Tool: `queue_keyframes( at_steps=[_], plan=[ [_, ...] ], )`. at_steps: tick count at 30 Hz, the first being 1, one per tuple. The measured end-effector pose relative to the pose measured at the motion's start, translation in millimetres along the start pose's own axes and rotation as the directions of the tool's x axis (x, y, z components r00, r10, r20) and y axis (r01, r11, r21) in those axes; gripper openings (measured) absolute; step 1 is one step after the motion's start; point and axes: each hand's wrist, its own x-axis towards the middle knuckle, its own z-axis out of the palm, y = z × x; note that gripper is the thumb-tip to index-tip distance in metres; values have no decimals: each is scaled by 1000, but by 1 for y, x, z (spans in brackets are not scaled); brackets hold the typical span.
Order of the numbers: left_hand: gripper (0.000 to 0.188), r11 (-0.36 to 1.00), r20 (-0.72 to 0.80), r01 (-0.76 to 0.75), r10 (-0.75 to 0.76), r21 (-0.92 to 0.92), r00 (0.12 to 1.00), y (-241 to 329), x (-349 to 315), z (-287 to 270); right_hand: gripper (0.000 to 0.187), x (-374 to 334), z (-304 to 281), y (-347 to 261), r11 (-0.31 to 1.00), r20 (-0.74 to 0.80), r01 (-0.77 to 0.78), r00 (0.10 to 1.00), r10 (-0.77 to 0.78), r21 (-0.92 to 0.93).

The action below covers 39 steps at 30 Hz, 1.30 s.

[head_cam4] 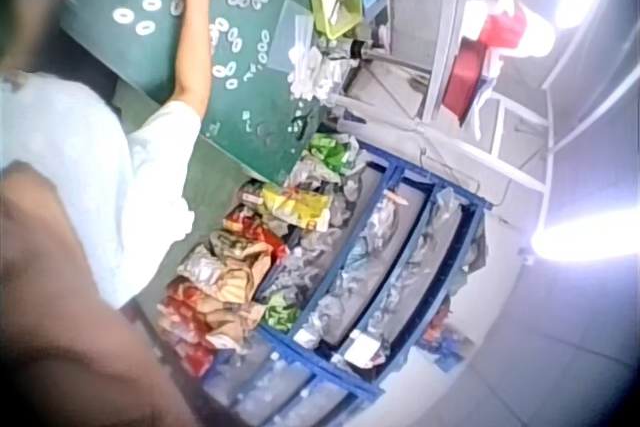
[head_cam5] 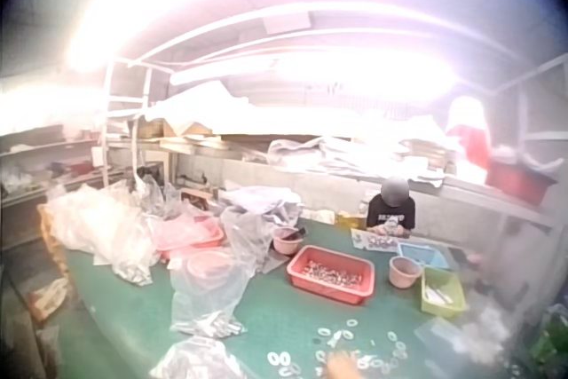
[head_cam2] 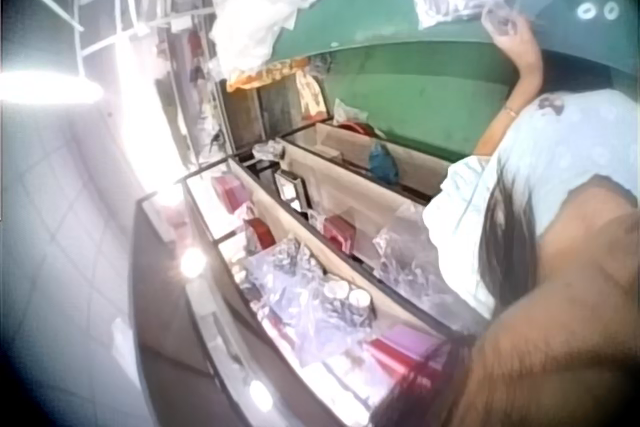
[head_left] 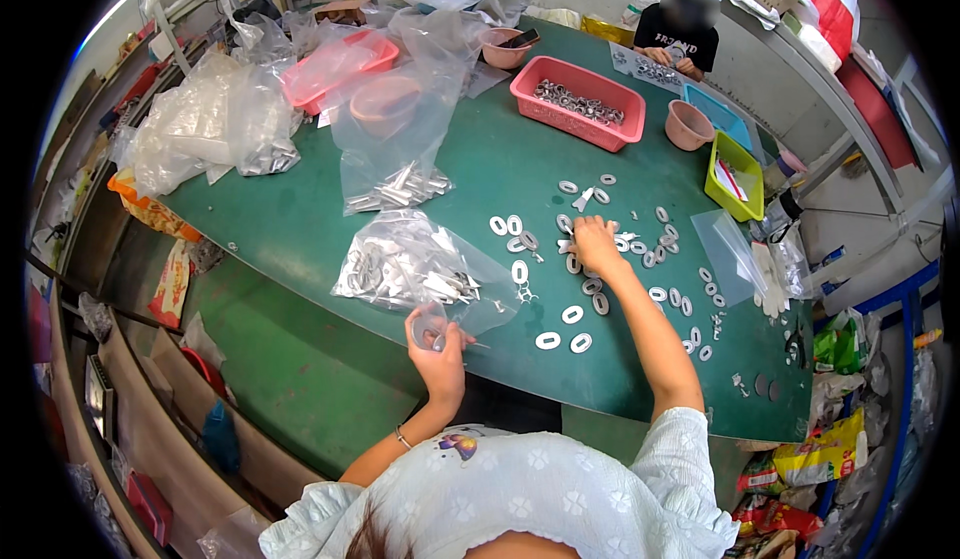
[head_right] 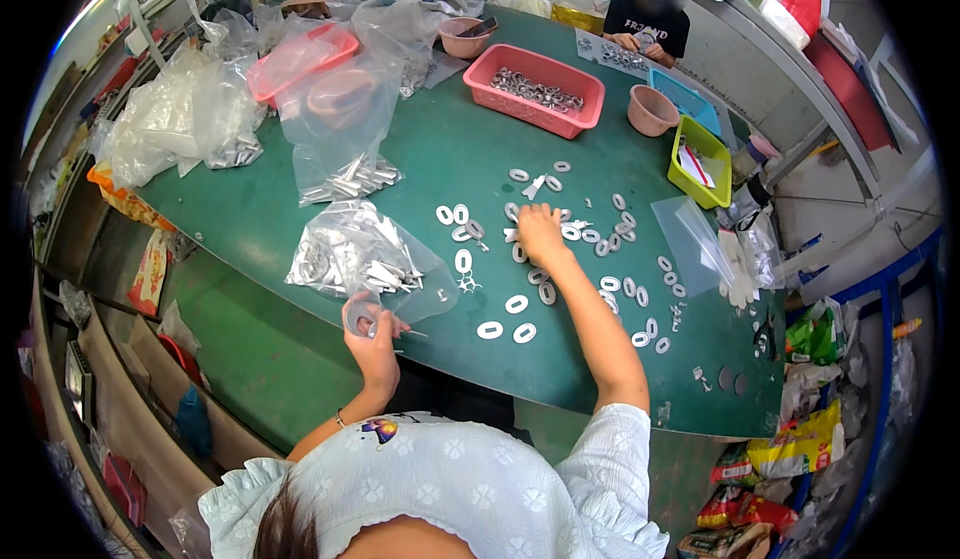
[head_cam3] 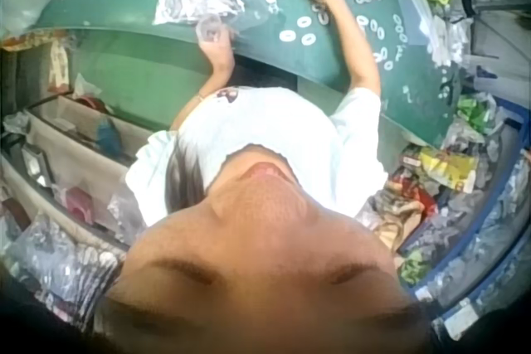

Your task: The person sorts small white plastic components and metal washers on a green workbench. They pick up items from a pile, separate them by type, and place them into clear plastic bags or pink bins. The person occasionally reaches for supplies on a nearby shelf.

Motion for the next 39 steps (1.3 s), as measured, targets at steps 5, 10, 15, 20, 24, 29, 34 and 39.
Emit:
queue_keyframes(
  at_steps=[5,10,15,20,24,29,34,39],
  plan=[
    [35,1000,7,-3,3,11,1000,0,0,-2,19,-2,-22,7,986,33,112,993,-117,127],
    [35,1000,27,10,-10,0,1000,1,-1,-1,19,31,-34,46,962,-133,-96,982,133,255],
    [38,1000,30,12,-11,-22,999,-2,-1,-3,22,61,3,74,978,-91,208,974,-207,2],
    [37,1000,32,23,-23,-3,999,2,-1,-1,18,69,-3,74,969,103,238,968,-231,-69],
    [36,1000,34,20,-20,-10,999,3,-1,-2,14,53,-10,60,983,17,149,988,-151,105],
    [34,1000,53,19,-19,-9,998,0,-2,-3,10,37,-4,49,948,-190,199,970,-154,247],
    [35,1000,56,16,-16,-7,998,0,-1,-4,14,49,4,46,985,-127,58,991,-37,163],
    [36,1000,55,20,-19,-19,998,0,-2,-8,18,48,19,43,997,-248,2,969,17,79]
  ],
)
